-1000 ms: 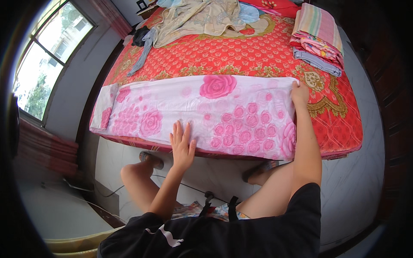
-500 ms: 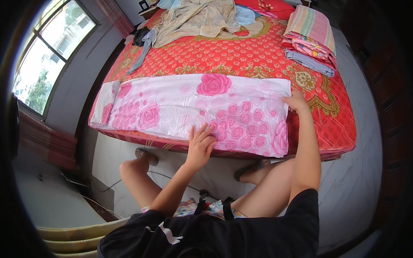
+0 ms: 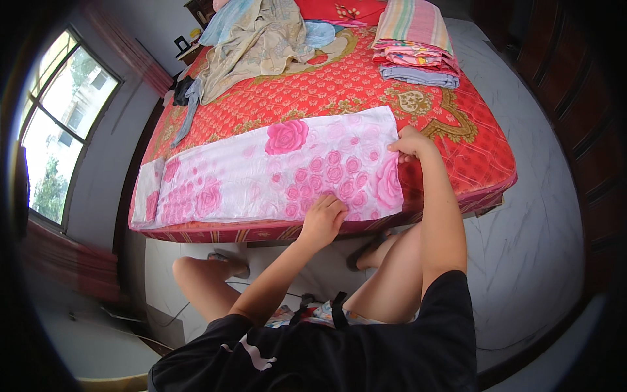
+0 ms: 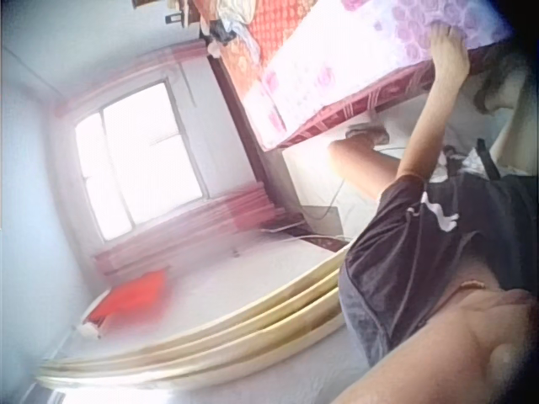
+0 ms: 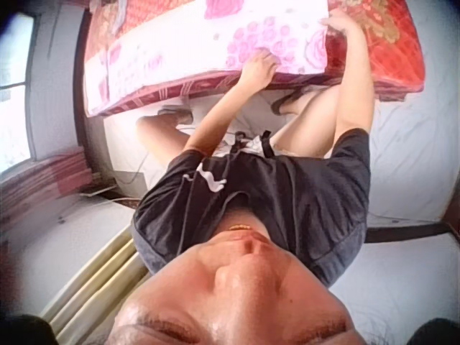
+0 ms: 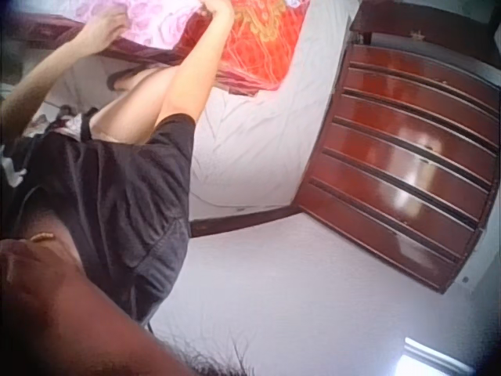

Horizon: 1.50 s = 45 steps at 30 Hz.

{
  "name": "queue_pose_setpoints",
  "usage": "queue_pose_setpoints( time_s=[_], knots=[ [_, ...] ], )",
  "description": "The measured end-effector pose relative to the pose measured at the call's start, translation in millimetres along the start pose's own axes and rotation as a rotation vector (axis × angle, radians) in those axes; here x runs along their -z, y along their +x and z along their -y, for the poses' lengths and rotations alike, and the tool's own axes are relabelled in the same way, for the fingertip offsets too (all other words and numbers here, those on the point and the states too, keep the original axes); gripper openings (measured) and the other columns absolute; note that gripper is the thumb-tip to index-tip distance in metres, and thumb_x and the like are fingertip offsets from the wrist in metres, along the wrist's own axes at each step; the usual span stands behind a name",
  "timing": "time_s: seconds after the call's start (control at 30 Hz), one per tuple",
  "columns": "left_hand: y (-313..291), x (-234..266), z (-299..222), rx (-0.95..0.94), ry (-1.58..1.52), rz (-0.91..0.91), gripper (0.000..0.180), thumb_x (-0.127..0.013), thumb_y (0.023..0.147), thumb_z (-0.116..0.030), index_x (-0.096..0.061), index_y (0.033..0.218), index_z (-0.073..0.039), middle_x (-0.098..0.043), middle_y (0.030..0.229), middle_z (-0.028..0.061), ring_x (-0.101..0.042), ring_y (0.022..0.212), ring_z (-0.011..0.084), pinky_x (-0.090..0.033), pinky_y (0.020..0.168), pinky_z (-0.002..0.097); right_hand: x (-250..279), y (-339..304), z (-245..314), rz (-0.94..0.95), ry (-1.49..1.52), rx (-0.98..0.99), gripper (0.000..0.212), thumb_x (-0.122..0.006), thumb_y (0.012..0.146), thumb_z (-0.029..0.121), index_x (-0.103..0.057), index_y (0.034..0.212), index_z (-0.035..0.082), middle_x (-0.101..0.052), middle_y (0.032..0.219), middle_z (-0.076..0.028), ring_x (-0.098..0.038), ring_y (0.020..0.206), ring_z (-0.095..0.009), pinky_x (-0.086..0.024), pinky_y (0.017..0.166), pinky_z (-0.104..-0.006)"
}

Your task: The person folds a pink floral patterned cloth by hand on a bed, smoothing the fabric and aligning the edges until it is a flat, neat rectangle.

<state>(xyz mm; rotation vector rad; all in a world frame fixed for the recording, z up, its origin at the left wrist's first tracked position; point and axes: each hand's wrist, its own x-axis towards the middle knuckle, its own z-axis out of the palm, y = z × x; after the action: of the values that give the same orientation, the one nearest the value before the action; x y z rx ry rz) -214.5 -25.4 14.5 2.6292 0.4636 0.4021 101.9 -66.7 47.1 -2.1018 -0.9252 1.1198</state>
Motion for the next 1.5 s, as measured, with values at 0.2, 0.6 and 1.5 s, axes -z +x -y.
queue_pose_setpoints(
  time_s=[0.2,0.6,1.5],
  knots=[
    [20.6,-1.1,-26.1,-0.107,-0.174,-0.292,0.052,-0.071,0.076,-0.020,-0.048,0.119,-0.002,-0.053,0.113,0.0172,-0.054,0.098,0.0341,-0.046,0.085,0.0362,-14.9,-21.7,33.9,-0.006,0.373,0.002,0.020,-0.059,0.088,0.021,-0.058,0.093,0.001,-0.065,0.078,-0.010,-0.066,0.064,-0.019,-0.054,0.052,-0.0281],
    [114.2,-16.3,-12.0,0.154,-0.281,-0.365,0.062,-0.060,0.077,-0.001,-0.035,0.134,0.000,-0.041,0.125,0.0261,-0.049,0.111,0.0383,-0.044,0.090,0.0408,-68.9,-12.4,-60.8,-0.693,0.265,0.216,0.025,-0.070,0.073,0.022,-0.067,0.081,-0.001,-0.067,0.073,-0.014,-0.065,0.068,-0.024,-0.050,0.065,-0.0336],
    [163.8,-38.9,59.7,0.479,-1.457,-0.197,0.022,-0.049,0.097,-0.020,-0.058,0.103,-0.001,-0.063,0.090,0.0072,-0.062,0.077,0.0144,-0.052,0.066,0.0265,-78.8,4.7,6.2,-0.404,0.001,0.409,0.045,-0.057,0.087,0.037,-0.058,0.118,0.004,-0.057,0.113,-0.018,-0.053,0.108,-0.036,-0.042,0.093,-0.0395]
  ],
)
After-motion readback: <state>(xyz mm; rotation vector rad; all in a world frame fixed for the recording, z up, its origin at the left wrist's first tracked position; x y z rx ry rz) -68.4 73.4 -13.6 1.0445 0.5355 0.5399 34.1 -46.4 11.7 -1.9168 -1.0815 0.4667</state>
